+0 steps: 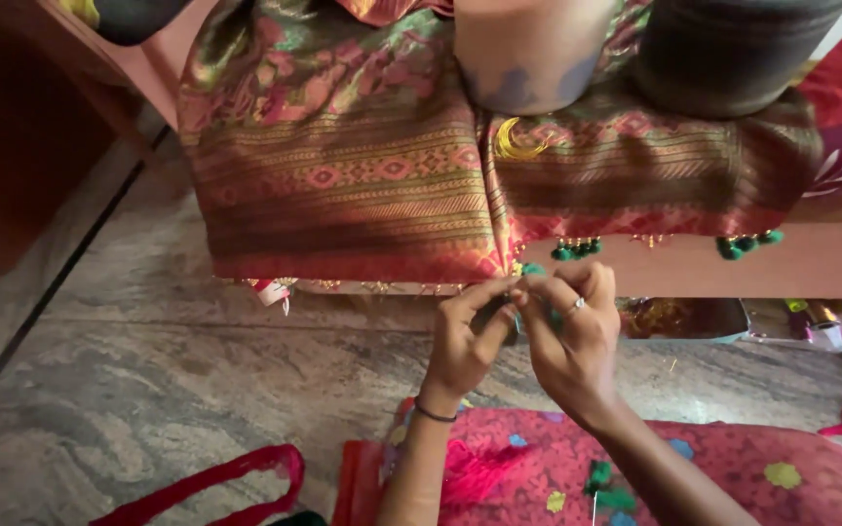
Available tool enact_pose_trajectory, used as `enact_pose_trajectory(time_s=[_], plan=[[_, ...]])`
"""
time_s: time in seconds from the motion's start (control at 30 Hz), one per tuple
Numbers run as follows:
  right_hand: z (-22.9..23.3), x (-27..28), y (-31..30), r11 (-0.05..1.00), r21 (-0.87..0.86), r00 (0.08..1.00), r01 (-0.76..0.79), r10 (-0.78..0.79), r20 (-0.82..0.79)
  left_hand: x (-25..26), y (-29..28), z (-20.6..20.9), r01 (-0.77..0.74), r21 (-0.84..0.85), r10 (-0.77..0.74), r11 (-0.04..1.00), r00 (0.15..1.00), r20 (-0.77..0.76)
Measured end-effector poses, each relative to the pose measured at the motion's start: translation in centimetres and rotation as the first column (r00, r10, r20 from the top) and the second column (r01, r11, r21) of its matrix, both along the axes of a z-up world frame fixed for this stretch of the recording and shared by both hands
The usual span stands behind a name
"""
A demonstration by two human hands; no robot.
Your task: Tying decorative tassels to the edge of a saree.
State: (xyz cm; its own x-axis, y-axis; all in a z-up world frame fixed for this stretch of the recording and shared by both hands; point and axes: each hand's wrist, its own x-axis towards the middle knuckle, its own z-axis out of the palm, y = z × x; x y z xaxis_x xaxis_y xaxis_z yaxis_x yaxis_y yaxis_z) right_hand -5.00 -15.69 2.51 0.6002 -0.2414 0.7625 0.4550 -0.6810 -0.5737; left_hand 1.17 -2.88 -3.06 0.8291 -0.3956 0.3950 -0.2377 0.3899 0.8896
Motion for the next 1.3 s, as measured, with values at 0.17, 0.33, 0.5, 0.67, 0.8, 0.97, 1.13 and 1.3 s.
enact_pose_trajectory(time_s=[0.17, 0.33, 0.5, 0.67, 0.8, 0.97, 1.13, 1.3], plan=[[1.4, 1.7, -0.8, 0.988, -0.094, 0.992, -0.124, 0.125, 0.003, -0.8, 0.4, 1.7, -0.203, 0.125, 0.196, 0.971, 0.978, 0.065], [3.5, 3.8, -1.4, 0.938, -0.052, 0.923, -0.343, 0.326, -0.206, -0.9, 0.2, 1.8, -0.344, 0.162, 0.331, 0.925, 0.938, 0.101], [3.5, 4.2, -1.4, 0.847, -0.202, 0.870, -0.491, 0.464, -0.168, -0.1, 0.2, 0.6, -0.509, 0.184, 0.478, 0.841, 0.858, 0.188], [3.8, 4.6, -1.3, 0.852, -0.096, 0.851, -0.515, 0.495, -0.173, -0.4, 0.4, 2.1, -0.528, 0.222, 0.483, 0.820, 0.846, 0.226], [4.1, 5.2, -0.8, 0.742, 0.172, 0.697, -0.648, 0.668, -0.261, -0.8, 0.4, 2.4, -0.537, 0.173, 0.490, 0.825, 0.834, 0.253], [3.3, 5.3, -1.2, 0.662, 0.138, 0.610, -0.736, 0.738, -0.287, 0.6, 0.3, -1.1, -0.390, -0.009, 0.388, 0.921, 0.915, 0.114], [4.3, 4.7, -1.6, 0.661, 0.118, 0.626, -0.741, 0.743, -0.236, 0.3, -0.4, -0.1, -0.528, 0.212, 0.521, 0.823, 0.849, 0.090], [3.2, 4.5, -1.6, 0.653, 0.214, 0.648, -0.727, 0.755, -0.101, 0.0, -1.0, 1.6, -0.264, -0.100, 0.269, 0.959, 0.962, 0.040]])
